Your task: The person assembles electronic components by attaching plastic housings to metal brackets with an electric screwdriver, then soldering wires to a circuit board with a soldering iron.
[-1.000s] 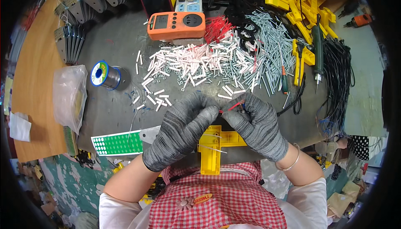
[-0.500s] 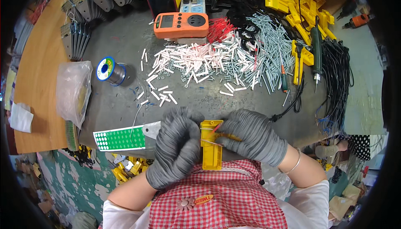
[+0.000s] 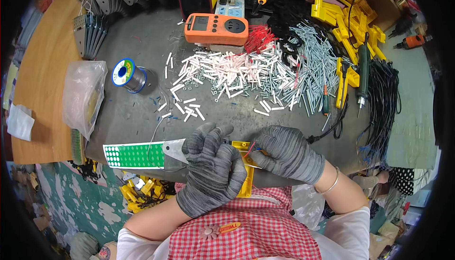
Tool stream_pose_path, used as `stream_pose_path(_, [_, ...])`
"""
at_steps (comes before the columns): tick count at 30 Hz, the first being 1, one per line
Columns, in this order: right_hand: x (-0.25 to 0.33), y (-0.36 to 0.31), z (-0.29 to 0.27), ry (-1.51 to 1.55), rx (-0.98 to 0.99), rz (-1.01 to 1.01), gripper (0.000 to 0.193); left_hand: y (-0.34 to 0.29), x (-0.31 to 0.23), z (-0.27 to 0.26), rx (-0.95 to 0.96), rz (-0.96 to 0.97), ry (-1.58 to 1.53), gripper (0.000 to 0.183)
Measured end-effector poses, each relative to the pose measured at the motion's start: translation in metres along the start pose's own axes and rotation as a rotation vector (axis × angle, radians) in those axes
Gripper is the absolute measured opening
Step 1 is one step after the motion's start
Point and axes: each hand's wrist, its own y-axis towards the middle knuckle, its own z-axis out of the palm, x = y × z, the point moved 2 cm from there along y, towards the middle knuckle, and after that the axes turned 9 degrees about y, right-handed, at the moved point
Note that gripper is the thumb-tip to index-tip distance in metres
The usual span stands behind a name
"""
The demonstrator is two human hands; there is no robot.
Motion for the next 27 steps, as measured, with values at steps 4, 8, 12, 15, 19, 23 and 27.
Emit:
stream_pose_path(4, [-0.007,-0.002,-0.008,0.030,0.015,-0.008,0.031,-0.006,-0.002,0.008,-0.069,0.029,0.104,0.023])
stream_pose_path(8, [-0.016,0.001,-0.008,0.163,0.014,0.025,0.030,-0.006,-0.004,0.008,-0.047,0.110,0.161,0.024])
stream_pose_path(12, [-0.014,0.009,-0.012,0.261,0.033,0.025,0.028,-0.002,-0.005,0.006,0.023,0.120,0.191,0.029])
stream_pose_path(15, [-0.020,0.009,-0.011,0.255,0.040,0.029,0.026,0.016,-0.008,-0.010,0.070,-0.005,-0.070,0.029])
stream_pose_path(19, [-0.018,0.013,-0.008,0.291,0.088,0.116,0.027,0.017,0.008,0.003,0.000,0.085,-0.057,0.028])
stream_pose_path(23, [-0.023,0.011,-0.015,0.578,-0.026,0.134,0.028,0.028,0.013,0.005,0.152,0.008,-0.273,0.027])
stream_pose_path(27, [-0.015,0.012,-0.019,0.498,0.080,0.184,0.028,0.031,0.009,0.006,0.045,0.104,-0.150,0.027])
